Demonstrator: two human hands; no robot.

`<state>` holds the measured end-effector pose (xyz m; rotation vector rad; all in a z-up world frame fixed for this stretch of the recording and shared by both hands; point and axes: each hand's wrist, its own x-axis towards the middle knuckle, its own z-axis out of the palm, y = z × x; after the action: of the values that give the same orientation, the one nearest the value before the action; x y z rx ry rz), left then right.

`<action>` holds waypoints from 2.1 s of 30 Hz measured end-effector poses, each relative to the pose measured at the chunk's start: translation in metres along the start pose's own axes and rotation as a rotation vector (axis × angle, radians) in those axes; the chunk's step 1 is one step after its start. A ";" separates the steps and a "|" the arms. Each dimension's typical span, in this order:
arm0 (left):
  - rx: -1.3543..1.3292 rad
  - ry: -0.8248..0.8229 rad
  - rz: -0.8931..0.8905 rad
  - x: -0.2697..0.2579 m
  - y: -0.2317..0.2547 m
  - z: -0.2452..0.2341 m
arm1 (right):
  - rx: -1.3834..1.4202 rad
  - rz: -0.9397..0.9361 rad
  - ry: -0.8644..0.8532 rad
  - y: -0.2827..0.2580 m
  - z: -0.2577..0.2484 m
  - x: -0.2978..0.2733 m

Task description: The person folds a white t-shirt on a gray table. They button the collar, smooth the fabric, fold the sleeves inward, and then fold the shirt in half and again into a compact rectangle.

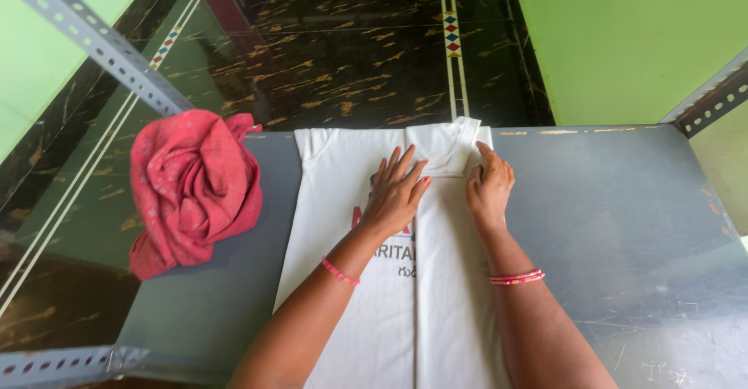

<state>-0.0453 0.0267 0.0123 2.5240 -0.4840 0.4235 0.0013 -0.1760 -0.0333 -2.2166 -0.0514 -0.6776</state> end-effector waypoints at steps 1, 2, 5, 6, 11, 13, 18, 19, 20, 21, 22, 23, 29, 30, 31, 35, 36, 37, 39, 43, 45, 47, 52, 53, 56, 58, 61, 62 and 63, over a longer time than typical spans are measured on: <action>0.016 -0.006 -0.014 -0.020 -0.001 -0.014 | 0.004 -0.009 0.005 0.002 0.002 0.001; 0.032 -0.013 -0.027 -0.043 -0.001 -0.030 | -0.014 -0.041 0.002 0.003 0.002 0.003; 0.229 0.092 -0.142 -0.122 0.001 -0.083 | -0.010 -0.072 -0.030 0.000 -0.008 0.007; 0.300 0.145 -0.170 -0.147 0.002 -0.101 | 0.025 -0.047 -0.065 -0.003 -0.017 0.011; 0.506 0.031 -0.555 -0.257 0.022 -0.163 | 0.168 0.105 -0.146 -0.057 -0.039 0.000; 0.426 0.008 -0.595 -0.281 0.032 -0.172 | 0.083 -0.266 -0.057 -0.088 -0.035 -0.003; 0.274 0.023 -0.577 -0.304 0.050 -0.174 | 0.022 -0.065 -0.666 -0.176 0.029 -0.014; 0.231 0.002 -0.598 -0.307 0.051 -0.173 | -0.017 -0.150 -0.662 -0.190 0.043 -0.015; 0.188 -0.019 -0.620 -0.311 0.050 -0.171 | -0.055 -0.235 -0.657 -0.203 0.058 -0.017; 0.026 -0.064 -0.716 -0.317 0.049 -0.168 | -0.098 -0.318 -0.652 -0.214 0.073 -0.018; -0.138 -0.110 -0.808 -0.326 0.048 -0.163 | -0.117 -0.347 -0.664 -0.225 0.088 -0.016; -0.304 -0.162 -0.896 -0.334 0.044 -0.157 | -0.137 -0.373 -0.676 -0.236 0.103 -0.015; -0.781 -0.102 -0.769 -0.367 0.019 -0.084 | -0.488 -0.287 -0.777 -0.268 0.186 -0.004; -0.826 -0.098 -0.760 -0.367 0.014 -0.070 | -0.570 -0.259 -0.794 -0.266 0.201 0.000; -0.827 -0.084 -0.719 -0.368 0.009 -0.057 | -0.593 -0.231 -0.775 -0.260 0.218 0.003; -0.740 0.002 -0.493 -0.369 -0.002 -0.025 | -0.700 -0.260 -0.644 -0.232 0.283 0.021; -0.699 0.032 -0.429 -0.368 -0.004 -0.020 | -0.730 -0.304 -0.596 -0.223 0.290 0.028; -0.637 0.063 -0.346 -0.369 -0.004 -0.017 | -0.757 -0.357 -0.596 -0.217 0.295 0.035; -0.506 0.138 -0.181 -0.373 -0.003 -0.012 | -0.809 -0.462 -0.598 -0.206 0.294 0.049; -0.296 0.221 0.078 -0.378 0.014 -0.001 | 0.024 0.160 -0.701 -0.188 0.234 0.102; -0.198 0.244 0.174 -0.368 0.033 0.008 | 0.414 0.412 -0.567 -0.174 0.194 0.120; -0.083 0.229 0.220 -0.353 0.059 0.018 | 0.787 0.461 -0.576 -0.153 0.146 0.131; 0.058 0.117 0.295 -0.323 0.103 0.024 | 0.767 0.620 -0.591 -0.107 0.073 0.133; 0.064 0.081 0.303 -0.319 0.107 0.023 | 0.717 0.634 -0.582 -0.097 0.066 0.130; 0.095 -0.031 0.323 -0.306 0.113 0.017 | 0.717 0.700 -0.514 -0.065 0.054 0.127; 0.107 -0.121 0.324 -0.296 0.114 0.014 | 0.759 0.753 -0.502 -0.046 0.056 0.129; 0.089 -0.264 0.309 -0.294 0.123 0.006 | 0.743 0.726 -0.523 -0.017 0.063 0.129; 0.073 -0.311 0.306 -0.296 0.128 0.002 | 0.725 0.697 -0.537 -0.011 0.064 0.127; 0.059 -0.353 0.295 -0.294 0.133 -0.001 | 0.680 0.693 -0.526 -0.007 0.065 0.127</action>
<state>-0.3620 -0.0040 -0.0424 2.5994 -0.9981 0.0942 0.1375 -0.1478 -0.0012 -1.5337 0.1873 0.2871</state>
